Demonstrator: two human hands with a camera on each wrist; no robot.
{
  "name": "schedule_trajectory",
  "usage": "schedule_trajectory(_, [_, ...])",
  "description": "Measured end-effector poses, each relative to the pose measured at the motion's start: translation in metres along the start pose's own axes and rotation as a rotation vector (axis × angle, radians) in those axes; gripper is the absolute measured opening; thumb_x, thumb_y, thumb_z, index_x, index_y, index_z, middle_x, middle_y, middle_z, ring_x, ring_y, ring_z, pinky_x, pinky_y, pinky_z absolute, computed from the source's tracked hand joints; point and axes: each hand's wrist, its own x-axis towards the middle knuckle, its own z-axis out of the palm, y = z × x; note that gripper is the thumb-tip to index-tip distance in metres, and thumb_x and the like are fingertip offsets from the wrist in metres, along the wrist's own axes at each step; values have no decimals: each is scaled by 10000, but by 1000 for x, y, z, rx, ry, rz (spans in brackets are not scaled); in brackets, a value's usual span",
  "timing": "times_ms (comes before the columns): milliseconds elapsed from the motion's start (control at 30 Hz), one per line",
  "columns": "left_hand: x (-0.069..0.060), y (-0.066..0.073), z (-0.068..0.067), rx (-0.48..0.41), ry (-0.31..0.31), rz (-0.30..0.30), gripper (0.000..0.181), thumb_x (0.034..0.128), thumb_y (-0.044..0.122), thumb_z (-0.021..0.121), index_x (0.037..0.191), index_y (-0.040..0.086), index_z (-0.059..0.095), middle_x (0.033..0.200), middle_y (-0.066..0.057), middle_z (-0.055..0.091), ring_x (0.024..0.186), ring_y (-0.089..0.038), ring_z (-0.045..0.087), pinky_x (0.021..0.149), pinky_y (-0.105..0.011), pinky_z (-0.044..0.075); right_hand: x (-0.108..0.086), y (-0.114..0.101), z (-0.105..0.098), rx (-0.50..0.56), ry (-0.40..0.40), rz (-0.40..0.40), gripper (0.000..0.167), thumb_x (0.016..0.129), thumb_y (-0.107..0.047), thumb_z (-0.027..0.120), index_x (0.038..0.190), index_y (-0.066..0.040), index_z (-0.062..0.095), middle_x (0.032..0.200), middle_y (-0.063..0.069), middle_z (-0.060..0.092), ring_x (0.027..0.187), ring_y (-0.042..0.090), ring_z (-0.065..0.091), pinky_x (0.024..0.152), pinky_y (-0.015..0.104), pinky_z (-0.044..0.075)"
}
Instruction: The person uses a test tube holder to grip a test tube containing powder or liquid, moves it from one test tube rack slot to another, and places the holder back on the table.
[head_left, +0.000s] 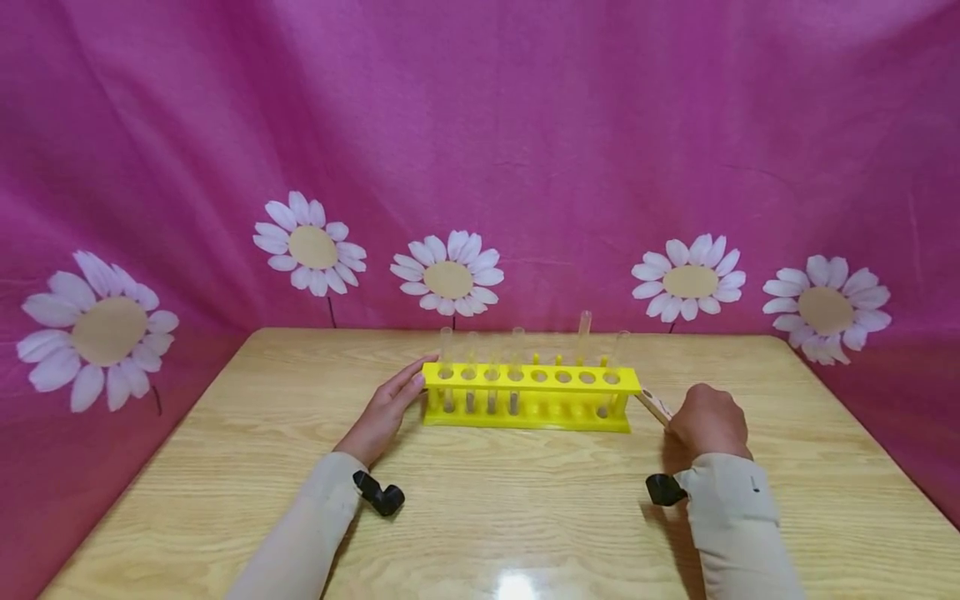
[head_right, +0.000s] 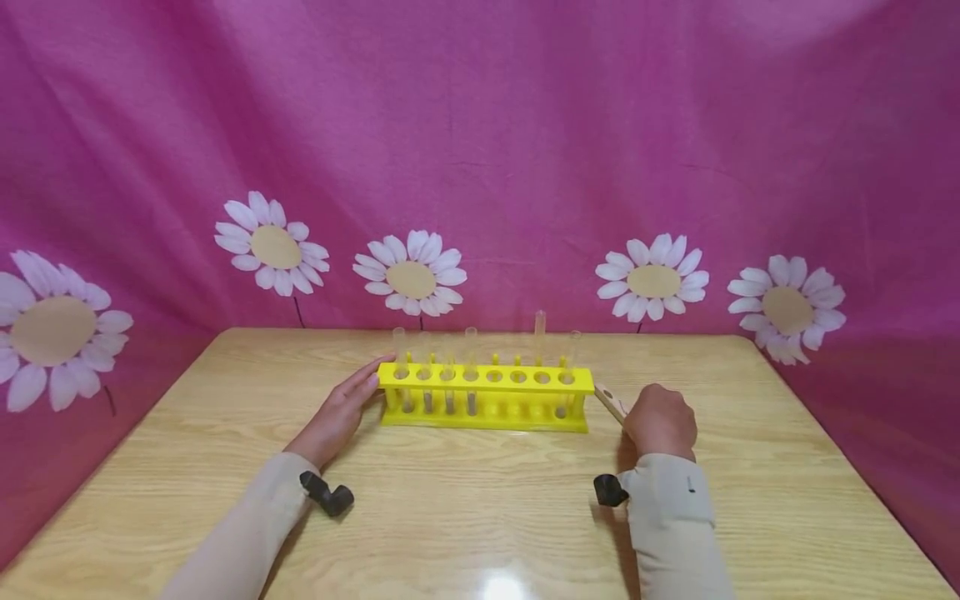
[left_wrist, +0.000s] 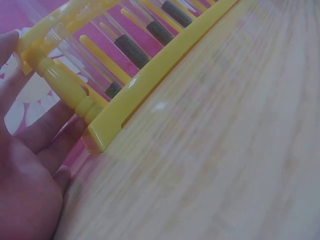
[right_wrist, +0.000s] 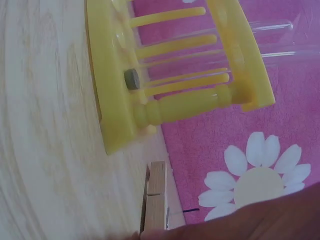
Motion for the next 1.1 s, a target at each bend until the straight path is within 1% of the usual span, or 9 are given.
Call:
schedule_trajectory(100, [1,-1,2,-10,-8,-1,483,1011,438,447,1467,284,423,1544,44,337,1383,-163,319,1158,-448,223,-3,3,1,3,1,0,283,752,-131,757,860,109,655,743,188,614,671,335,543,584,423,485])
schedule_trajectory(300, [2,3,3,-21,-14,-13,476,1031,391,426,1486,258,394,1553,44,318,1413,-152,259,1161,-449,215,-5,7,0,0,-17,21,313,755,-138,774,869,120,638,738,174,595,674,314,515,601,395,467])
schedule_trajectory(400, [2,4,3,-4,-7,-34,483,1021,422,434,1483,287,395,1555,60,312,1414,-132,251,1166,-434,204,-5,6,0,7,-17,25,304,754,-126,770,871,122,640,736,175,595,667,312,513,594,389,466])
schedule_trajectory(533, [1,4,2,22,-2,-48,516,1002,465,450,1484,289,393,1541,96,325,1407,-130,264,1167,-423,204,-6,4,-1,18,-12,35,304,759,-136,771,858,120,641,732,172,588,671,311,509,598,388,461])
schedule_trajectory(667, [-2,3,0,47,5,-43,555,995,486,450,1495,256,378,1533,97,334,1405,-146,267,1167,-433,201,-9,4,-2,36,-8,33,298,771,-173,759,808,98,639,714,158,575,667,310,508,589,387,454])
schedule_trajectory(833, [-3,1,-1,30,-1,-37,564,1000,481,444,1501,235,369,1545,63,324,1398,-170,286,1170,-455,180,-12,2,-4,55,2,48,262,789,-212,710,752,41,654,694,134,583,645,304,521,539,378,446])
schedule_trajectory(900, [-3,1,0,24,-6,-34,561,1004,473,441,1504,230,364,1548,55,322,1394,-178,294,1171,-460,173,-13,0,-7,72,12,61,257,800,-214,696,777,42,680,706,139,609,658,310,533,541,381,446])
schedule_trajectory(967, [-2,0,0,24,-10,-32,559,1004,472,440,1503,231,365,1546,57,324,1391,-178,300,1170,-459,181,-14,-2,-12,91,24,64,279,827,-220,686,842,59,700,749,160,639,683,319,548,556,388,450])
schedule_trajectory(1100, [-1,0,0,22,-10,-27,569,1000,478,445,1504,227,363,1552,33,318,1394,-184,296,1168,-459,189,-19,-8,-24,125,81,62,328,877,-234,667,966,80,694,844,199,668,710,325,563,564,393,452])
